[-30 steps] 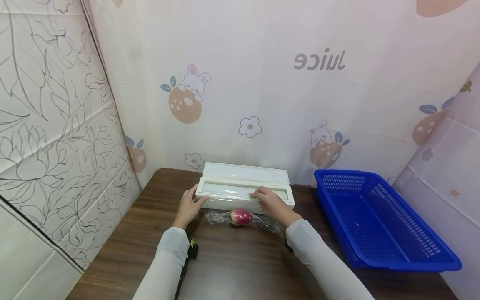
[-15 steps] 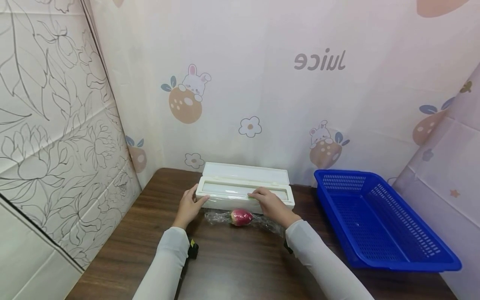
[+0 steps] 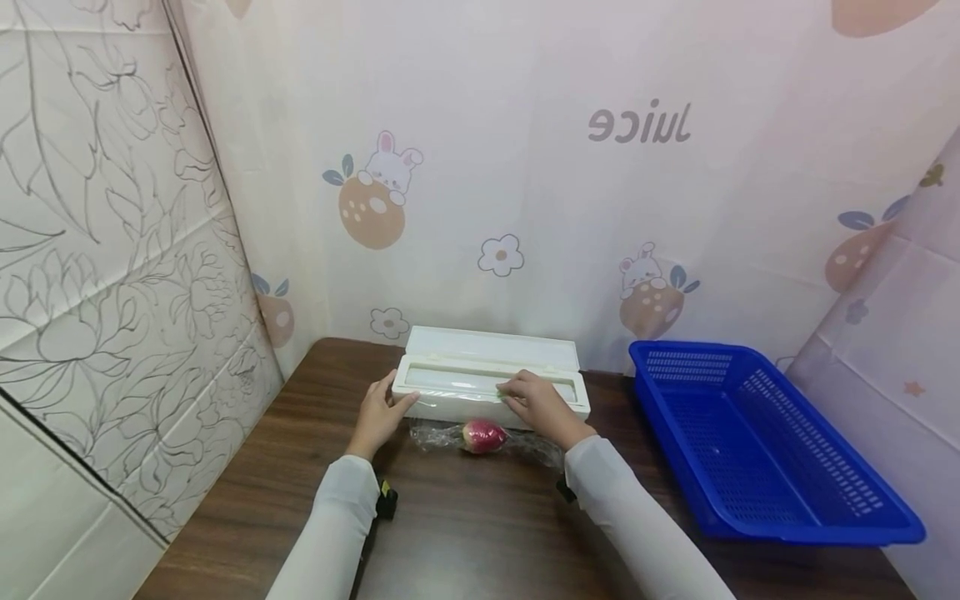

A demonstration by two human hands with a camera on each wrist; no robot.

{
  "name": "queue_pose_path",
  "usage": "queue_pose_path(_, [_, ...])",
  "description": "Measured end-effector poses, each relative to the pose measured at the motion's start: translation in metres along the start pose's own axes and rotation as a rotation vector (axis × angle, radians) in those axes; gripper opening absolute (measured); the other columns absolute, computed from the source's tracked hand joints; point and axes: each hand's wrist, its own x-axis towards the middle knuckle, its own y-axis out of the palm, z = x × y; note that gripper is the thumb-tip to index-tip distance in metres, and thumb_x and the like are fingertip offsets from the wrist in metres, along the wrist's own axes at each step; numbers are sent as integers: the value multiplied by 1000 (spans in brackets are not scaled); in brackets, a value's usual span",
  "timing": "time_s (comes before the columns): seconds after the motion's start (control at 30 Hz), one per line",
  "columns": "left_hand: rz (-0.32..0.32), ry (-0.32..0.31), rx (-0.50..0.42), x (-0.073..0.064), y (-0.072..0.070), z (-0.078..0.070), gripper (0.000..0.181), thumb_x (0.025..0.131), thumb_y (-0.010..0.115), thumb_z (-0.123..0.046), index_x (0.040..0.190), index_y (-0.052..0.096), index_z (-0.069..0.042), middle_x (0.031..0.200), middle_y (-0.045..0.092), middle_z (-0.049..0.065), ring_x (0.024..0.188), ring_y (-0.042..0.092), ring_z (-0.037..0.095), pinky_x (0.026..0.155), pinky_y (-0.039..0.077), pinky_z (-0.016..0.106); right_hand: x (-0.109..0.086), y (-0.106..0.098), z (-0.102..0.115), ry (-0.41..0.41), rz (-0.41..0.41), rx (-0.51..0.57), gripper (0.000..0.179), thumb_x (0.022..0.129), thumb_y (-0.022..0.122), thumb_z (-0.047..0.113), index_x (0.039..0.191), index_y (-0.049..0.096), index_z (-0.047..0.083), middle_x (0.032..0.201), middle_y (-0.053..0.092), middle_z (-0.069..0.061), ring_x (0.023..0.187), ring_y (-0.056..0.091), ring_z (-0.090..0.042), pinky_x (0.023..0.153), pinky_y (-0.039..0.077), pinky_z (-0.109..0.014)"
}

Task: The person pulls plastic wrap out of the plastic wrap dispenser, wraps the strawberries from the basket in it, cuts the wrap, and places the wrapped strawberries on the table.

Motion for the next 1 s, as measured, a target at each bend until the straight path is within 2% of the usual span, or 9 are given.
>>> queue_pose_path(0.17, [4, 2, 3, 0, -1, 0, 75, 86, 64, -39, 144, 31, -5, 136, 37, 20, 124, 40, 28, 103, 40, 41, 6, 3, 1, 18, -20, -21, 18, 86, 66, 11, 104, 70, 10, 91, 64, -2, 80, 57, -10, 68, 56, -30])
queue_pose_path(0.4, [3, -2, 3, 0, -2, 1, 76, 86, 64, -41, 144, 31, -4, 135, 37, 20, 123, 41, 28, 103, 40, 41, 11, 7, 5, -26, -52, -33, 16, 87, 63, 7, 100, 71, 8, 90, 65, -3, 79, 58, -10, 68, 56, -28])
queue_pose_path(0.7, [6, -5, 6, 0, -2, 0, 75, 86, 64, -41, 144, 30, -5, 136, 37, 20, 124, 39, 28, 104, 39, 41, 10, 8, 8, 25, -17, -45, 19, 84, 70, 18, 100, 70, 9, 93, 64, -2, 84, 60, -10, 73, 56, -28])
queue_pose_path(1.0, [15, -8, -5, -1, -2, -1, 76, 87, 63, -40, 145, 29, -6, 137, 35, 21, 125, 38, 29, 105, 38, 41, 12, 8, 7, -36, -36, -14, 21, 82, 70, 11, 102, 70, 7, 94, 65, -4, 84, 60, -11, 73, 57, -29])
